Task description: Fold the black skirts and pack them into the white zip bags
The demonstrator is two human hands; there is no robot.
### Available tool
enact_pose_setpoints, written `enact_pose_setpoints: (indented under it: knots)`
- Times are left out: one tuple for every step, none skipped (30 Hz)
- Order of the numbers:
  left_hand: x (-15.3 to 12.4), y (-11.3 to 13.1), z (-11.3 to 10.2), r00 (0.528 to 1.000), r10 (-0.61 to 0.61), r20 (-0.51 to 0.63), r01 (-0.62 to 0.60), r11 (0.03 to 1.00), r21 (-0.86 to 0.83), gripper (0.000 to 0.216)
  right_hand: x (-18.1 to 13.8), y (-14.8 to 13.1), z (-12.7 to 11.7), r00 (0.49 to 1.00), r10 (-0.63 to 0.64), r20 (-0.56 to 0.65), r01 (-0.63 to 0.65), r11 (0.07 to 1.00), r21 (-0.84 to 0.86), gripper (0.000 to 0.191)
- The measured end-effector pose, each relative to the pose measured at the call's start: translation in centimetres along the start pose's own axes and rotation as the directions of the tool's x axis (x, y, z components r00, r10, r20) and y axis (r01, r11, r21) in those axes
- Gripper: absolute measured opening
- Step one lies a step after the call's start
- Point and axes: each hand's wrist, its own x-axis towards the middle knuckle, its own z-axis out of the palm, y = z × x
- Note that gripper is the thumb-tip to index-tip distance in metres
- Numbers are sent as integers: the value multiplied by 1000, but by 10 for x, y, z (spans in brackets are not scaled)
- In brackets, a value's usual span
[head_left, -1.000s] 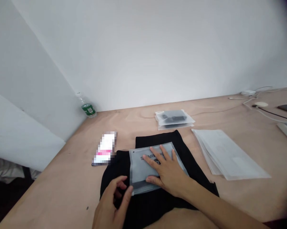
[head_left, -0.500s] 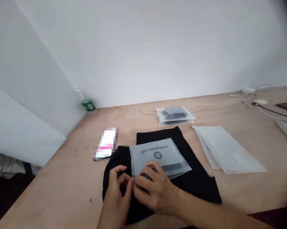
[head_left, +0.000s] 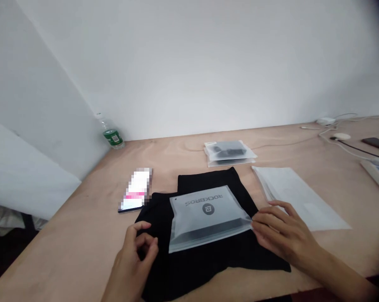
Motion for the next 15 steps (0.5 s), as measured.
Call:
enact_pose_setpoints:
  knots:
    - [1, 4, -1, 999, 42, -8, -41, 997, 73, 26, 1, -2, -2, 999, 41, 17, -41, 999, 17, 14]
    - [2, 10, 1, 994, 104, -22, -100, 985, 142, 26, 4, -5, -2, 997, 73, 36, -74, 997, 38, 18]
    - [3, 18, 6, 981, 189, -34, -178, 962, 209, 26, 10, -9, 0, 994, 95, 58, -98, 993, 59, 25]
    - [4, 27, 13, 950, 305, -68, -277, 923, 269, 25, 18, -13, 4, 990, 109, 84, -115, 991, 74, 32]
    - [5, 37, 23, 900, 432, -60, -393, 862, 319, 27, 27, -16, 9, 986, 118, 117, -128, 989, 79, 37]
    - [7, 46, 35, 835, 549, -19, -504, 780, 371, 31, 37, -19, 15, 980, 129, 151, -141, 987, 74, 40]
    - [9, 53, 47, 779, 626, 22, -575, 701, 421, 36, 47, -21, 22, 973, 134, 191, -148, 987, 66, 44]
    - [12, 58, 59, 744, 664, 80, -617, 636, 463, 40, 55, -22, 30, 964, 133, 232, -150, 987, 60, 46]
    - [16, 60, 70, 725, 676, 129, -638, 589, 496, 43, 63, -22, 37, 953, 127, 276, -149, 987, 59, 49]
    - [19, 61, 78, 723, 672, 160, -639, 561, 527, 45, 69, -21, 44, 940, 122, 318, -148, 987, 61, 50]
    - [22, 59, 84, 729, 659, 183, -631, 544, 553, 47, 72, -20, 49, 927, 119, 355, -152, 986, 66, 52]
    - [25, 56, 88, 739, 644, 196, -620, 537, 572, 49, 74, -18, 54, 914, 118, 388, -157, 985, 71, 53]
    - [27, 52, 90, 749, 631, 205, -610, 534, 585, 50, 74, -17, 57, 902, 117, 416, -163, 984, 77, 55]
    - [28, 48, 91, 756, 619, 213, -604, 534, 592, 51, 73, -16, 60, 892, 119, 436, -171, 982, 81, 56]
    - [29, 45, 90, 762, 609, 222, -601, 536, 593, 52, 72, -15, 61, 885, 122, 450, -178, 981, 83, 57]
